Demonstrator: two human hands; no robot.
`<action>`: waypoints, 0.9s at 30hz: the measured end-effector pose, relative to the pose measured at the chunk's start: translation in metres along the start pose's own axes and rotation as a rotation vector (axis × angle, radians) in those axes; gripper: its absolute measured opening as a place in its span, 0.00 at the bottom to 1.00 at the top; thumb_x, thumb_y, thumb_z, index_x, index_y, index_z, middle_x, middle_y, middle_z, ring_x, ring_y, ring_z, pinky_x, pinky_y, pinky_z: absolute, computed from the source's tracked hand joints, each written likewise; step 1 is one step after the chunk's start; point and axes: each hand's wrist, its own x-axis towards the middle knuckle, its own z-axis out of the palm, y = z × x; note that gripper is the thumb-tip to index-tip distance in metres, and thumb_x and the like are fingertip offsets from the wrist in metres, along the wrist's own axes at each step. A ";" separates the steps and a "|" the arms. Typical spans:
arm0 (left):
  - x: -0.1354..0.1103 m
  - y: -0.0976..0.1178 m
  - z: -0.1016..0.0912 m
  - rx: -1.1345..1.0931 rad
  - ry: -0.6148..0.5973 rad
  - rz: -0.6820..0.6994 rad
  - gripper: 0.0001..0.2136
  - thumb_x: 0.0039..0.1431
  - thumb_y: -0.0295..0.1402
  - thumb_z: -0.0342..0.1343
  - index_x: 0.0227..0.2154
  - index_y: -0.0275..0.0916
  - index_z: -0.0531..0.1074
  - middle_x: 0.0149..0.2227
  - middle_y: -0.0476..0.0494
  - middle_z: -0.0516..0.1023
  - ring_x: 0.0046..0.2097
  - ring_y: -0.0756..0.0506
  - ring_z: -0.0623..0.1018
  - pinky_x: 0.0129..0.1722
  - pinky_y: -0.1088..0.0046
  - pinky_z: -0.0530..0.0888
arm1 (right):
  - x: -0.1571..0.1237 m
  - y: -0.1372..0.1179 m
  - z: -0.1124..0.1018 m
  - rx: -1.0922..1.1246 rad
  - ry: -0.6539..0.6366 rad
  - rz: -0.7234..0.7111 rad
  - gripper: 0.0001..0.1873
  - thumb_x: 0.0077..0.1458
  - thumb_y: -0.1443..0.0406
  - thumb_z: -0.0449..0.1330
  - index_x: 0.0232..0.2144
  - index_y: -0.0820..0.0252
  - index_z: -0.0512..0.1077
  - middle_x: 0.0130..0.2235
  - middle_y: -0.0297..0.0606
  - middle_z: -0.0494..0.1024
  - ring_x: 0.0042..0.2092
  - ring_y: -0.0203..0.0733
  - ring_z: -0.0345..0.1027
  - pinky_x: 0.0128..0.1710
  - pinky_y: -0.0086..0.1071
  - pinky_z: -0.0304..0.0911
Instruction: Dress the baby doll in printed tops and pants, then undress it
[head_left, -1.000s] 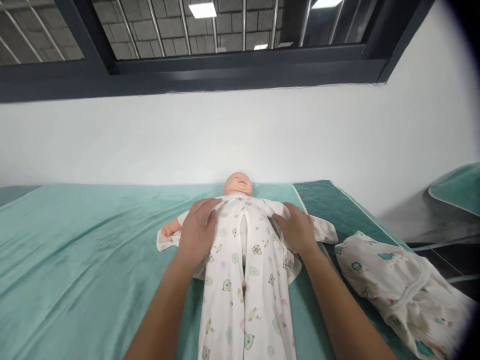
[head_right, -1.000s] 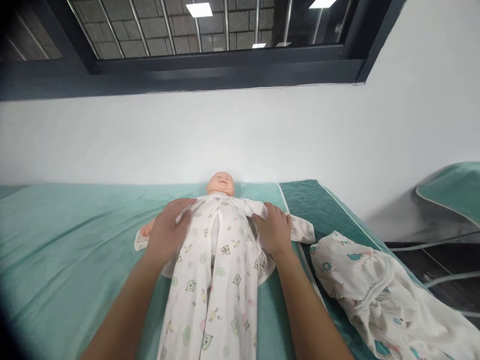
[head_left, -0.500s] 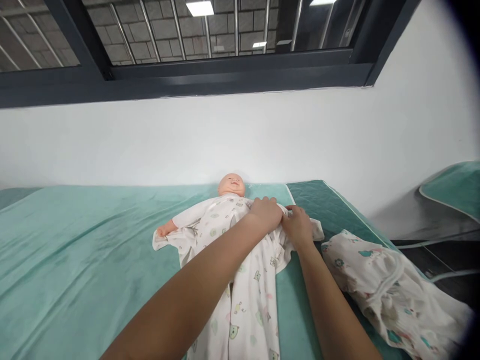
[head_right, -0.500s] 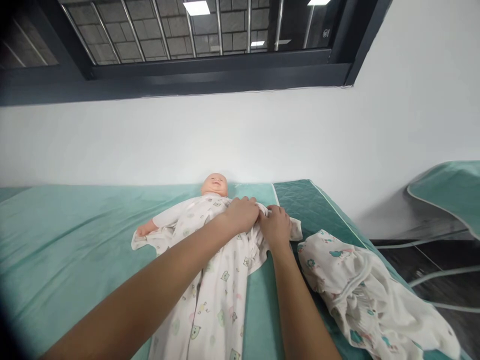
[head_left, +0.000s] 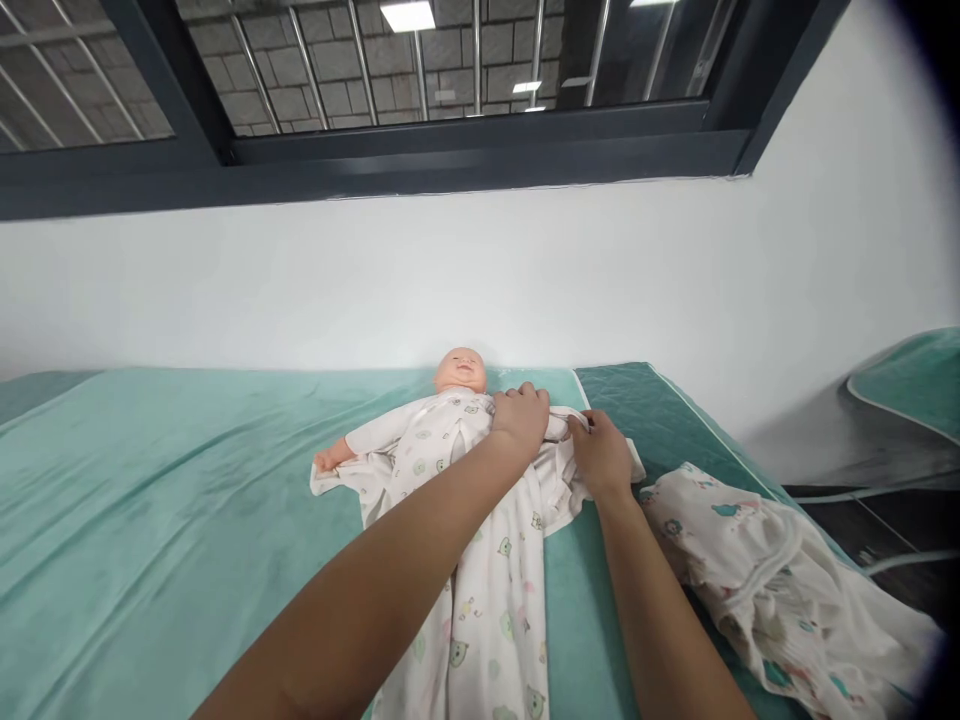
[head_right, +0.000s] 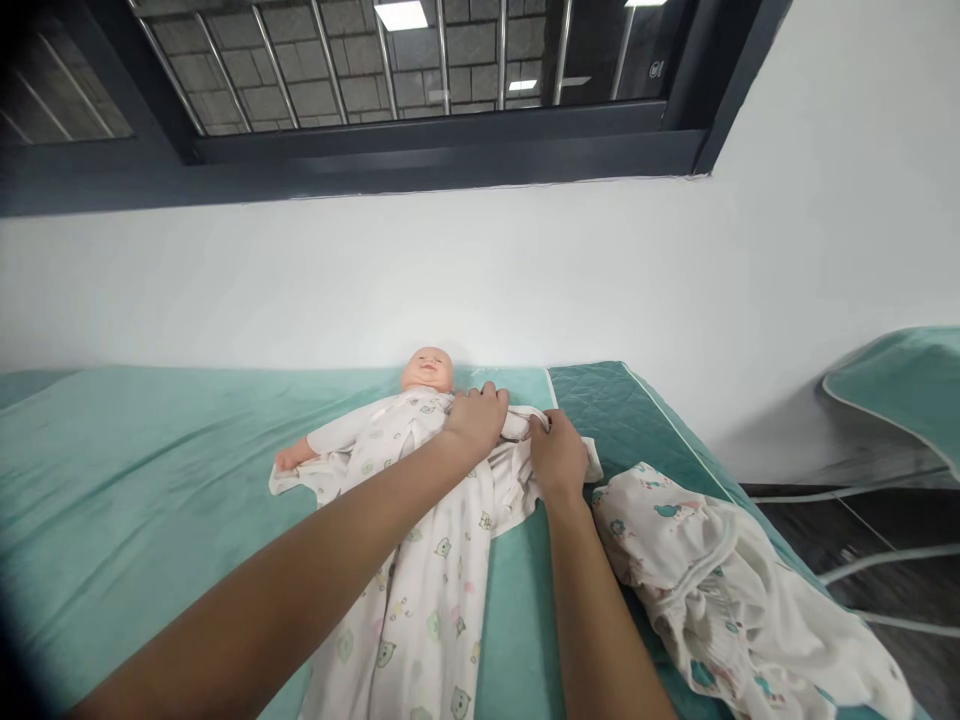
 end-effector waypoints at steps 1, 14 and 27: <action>-0.002 -0.002 -0.001 0.001 0.010 0.009 0.16 0.63 0.26 0.44 0.52 0.35 0.65 0.50 0.32 0.69 0.49 0.37 0.74 0.46 0.56 0.68 | 0.001 0.001 0.000 0.014 0.011 0.011 0.16 0.60 0.56 0.51 0.42 0.56 0.73 0.40 0.41 0.79 0.41 0.47 0.70 0.37 0.33 0.56; 0.003 0.000 0.004 0.017 -0.082 0.234 0.15 0.63 0.28 0.44 0.49 0.36 0.70 0.50 0.34 0.72 0.51 0.37 0.72 0.47 0.53 0.67 | 0.005 0.004 0.004 0.113 -0.039 -0.009 0.14 0.58 0.57 0.52 0.40 0.57 0.72 0.37 0.42 0.79 0.40 0.48 0.70 0.37 0.33 0.57; -0.009 -0.031 -0.026 0.070 -0.029 0.250 0.13 0.63 0.24 0.45 0.48 0.34 0.69 0.50 0.33 0.71 0.51 0.36 0.71 0.44 0.54 0.69 | 0.007 0.012 -0.002 0.307 0.032 -0.020 0.18 0.54 0.56 0.51 0.39 0.61 0.71 0.35 0.43 0.77 0.37 0.46 0.67 0.38 0.35 0.59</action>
